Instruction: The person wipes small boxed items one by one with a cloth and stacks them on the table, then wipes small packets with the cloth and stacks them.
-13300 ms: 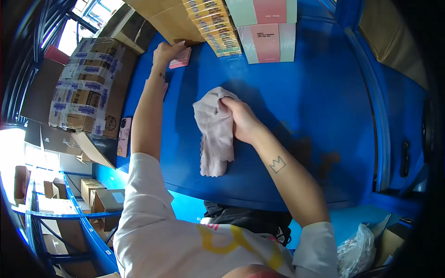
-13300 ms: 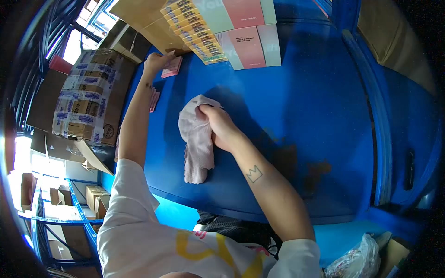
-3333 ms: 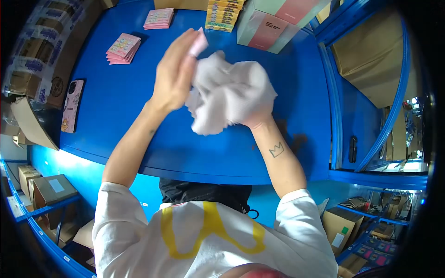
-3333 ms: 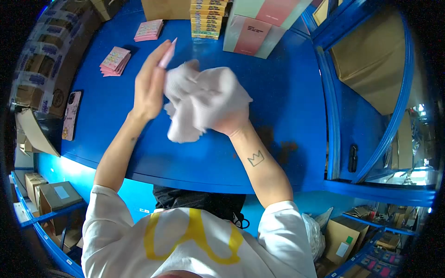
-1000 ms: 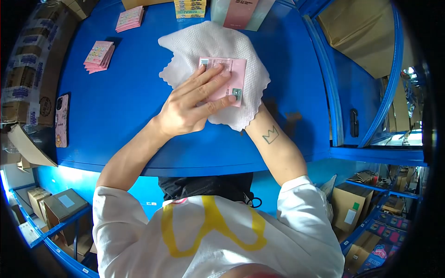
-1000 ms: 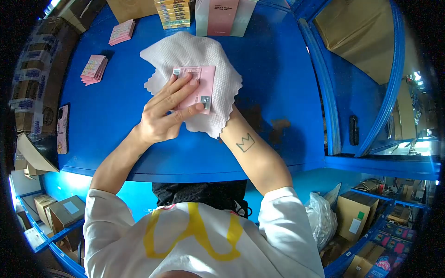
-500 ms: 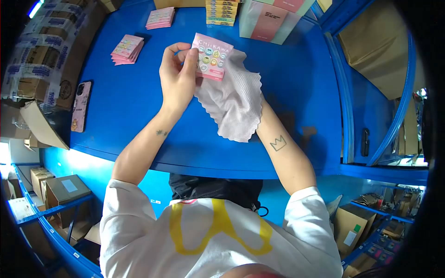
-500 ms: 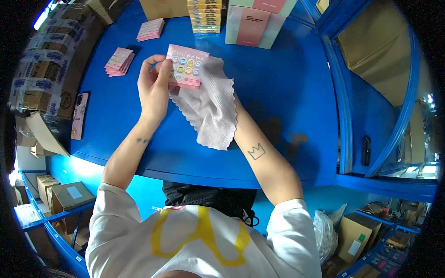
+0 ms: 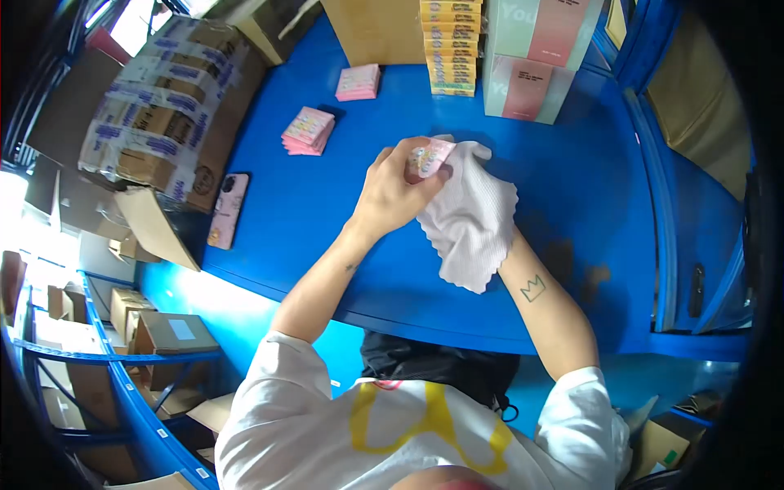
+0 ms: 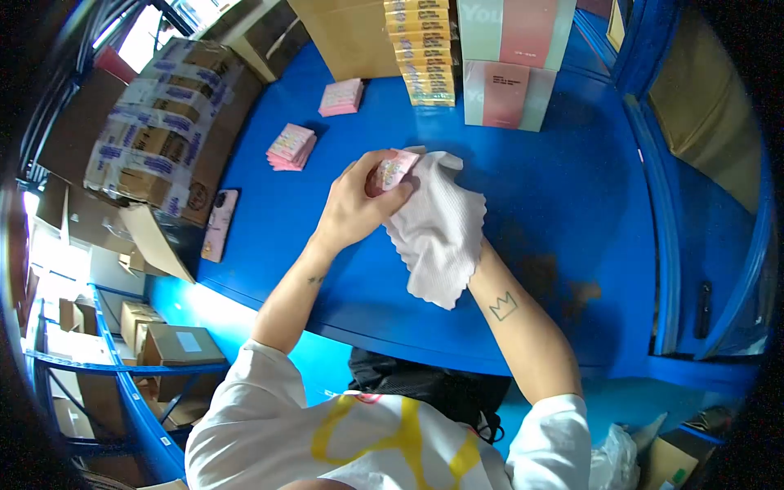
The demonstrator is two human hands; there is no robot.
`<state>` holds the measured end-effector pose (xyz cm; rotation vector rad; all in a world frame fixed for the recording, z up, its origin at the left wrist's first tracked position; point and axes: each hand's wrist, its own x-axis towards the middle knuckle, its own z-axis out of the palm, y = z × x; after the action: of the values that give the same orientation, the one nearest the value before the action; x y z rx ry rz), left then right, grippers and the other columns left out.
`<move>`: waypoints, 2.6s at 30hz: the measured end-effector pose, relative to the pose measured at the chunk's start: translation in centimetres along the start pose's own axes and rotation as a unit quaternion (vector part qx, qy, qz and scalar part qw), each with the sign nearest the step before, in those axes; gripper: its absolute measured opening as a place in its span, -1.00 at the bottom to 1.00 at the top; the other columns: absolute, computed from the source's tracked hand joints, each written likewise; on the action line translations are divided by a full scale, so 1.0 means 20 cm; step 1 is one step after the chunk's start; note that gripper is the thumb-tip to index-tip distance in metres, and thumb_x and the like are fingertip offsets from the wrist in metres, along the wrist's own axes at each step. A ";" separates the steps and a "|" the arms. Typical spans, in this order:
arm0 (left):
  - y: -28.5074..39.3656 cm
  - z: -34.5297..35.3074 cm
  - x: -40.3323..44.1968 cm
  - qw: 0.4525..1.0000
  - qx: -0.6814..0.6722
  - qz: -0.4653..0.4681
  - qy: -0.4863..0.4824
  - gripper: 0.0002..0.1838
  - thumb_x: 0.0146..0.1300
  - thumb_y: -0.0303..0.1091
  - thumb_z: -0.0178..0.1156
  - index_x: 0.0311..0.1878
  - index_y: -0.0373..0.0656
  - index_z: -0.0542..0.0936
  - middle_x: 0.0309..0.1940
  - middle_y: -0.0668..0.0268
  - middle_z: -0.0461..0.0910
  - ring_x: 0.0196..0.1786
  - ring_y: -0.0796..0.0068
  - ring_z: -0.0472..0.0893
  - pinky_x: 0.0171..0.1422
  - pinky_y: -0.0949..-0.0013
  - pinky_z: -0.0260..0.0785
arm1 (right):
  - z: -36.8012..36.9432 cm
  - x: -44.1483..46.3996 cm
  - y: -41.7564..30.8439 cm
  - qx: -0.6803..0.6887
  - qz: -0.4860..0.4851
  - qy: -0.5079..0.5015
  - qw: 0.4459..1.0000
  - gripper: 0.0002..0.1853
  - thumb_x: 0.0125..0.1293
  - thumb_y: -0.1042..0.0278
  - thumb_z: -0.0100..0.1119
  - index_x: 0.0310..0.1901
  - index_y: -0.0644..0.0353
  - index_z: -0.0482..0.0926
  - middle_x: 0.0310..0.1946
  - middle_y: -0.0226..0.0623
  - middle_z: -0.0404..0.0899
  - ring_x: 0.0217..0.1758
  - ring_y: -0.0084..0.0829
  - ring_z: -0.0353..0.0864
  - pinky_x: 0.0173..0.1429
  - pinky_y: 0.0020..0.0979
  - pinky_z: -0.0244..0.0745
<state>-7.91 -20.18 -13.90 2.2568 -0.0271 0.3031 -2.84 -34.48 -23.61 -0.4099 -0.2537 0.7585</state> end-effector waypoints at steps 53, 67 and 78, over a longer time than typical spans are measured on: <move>-0.72 -0.30 1.29 0.910 0.291 -0.295 0.022 0.14 -0.22 0.44 0.40 0.08 -0.54 0.40 -0.09 -0.05 0.65 -0.09 0.20 0.71 -0.12 0.38 0.58 | -0.45 0.14 0.25 0.008 0.121 0.164 0.979 -0.51 0.44 0.09 0.07 0.31 0.10 0.36 0.05 -0.13 0.56 -0.05 -0.27 0.66 -0.06 -0.22 0.68; -0.60 -0.22 1.29 0.909 0.285 -0.299 0.060 0.09 -0.12 0.39 0.39 0.16 -0.48 0.36 0.05 -0.05 0.59 0.03 0.16 0.66 0.01 0.34 0.55 | -0.64 0.15 0.37 0.044 0.185 0.166 0.968 -0.49 0.44 0.07 0.08 0.32 0.09 0.36 0.08 -0.13 0.56 -0.02 -0.24 0.67 -0.04 -0.16 0.69; -0.56 -0.23 1.23 0.917 0.269 -0.278 0.093 0.04 -0.07 0.30 0.41 0.23 -0.42 0.32 0.10 -0.02 0.56 0.06 0.14 0.63 0.03 0.31 0.55 | -0.76 0.25 0.44 0.070 0.239 0.166 0.954 -0.48 0.43 0.06 0.08 0.34 0.09 0.35 0.10 -0.13 0.56 0.00 -0.22 0.68 -0.02 -0.12 0.70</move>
<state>16.33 -7.32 -13.88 2.6319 0.8834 0.2286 0.86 -29.35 -40.69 -0.4629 0.2255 1.1582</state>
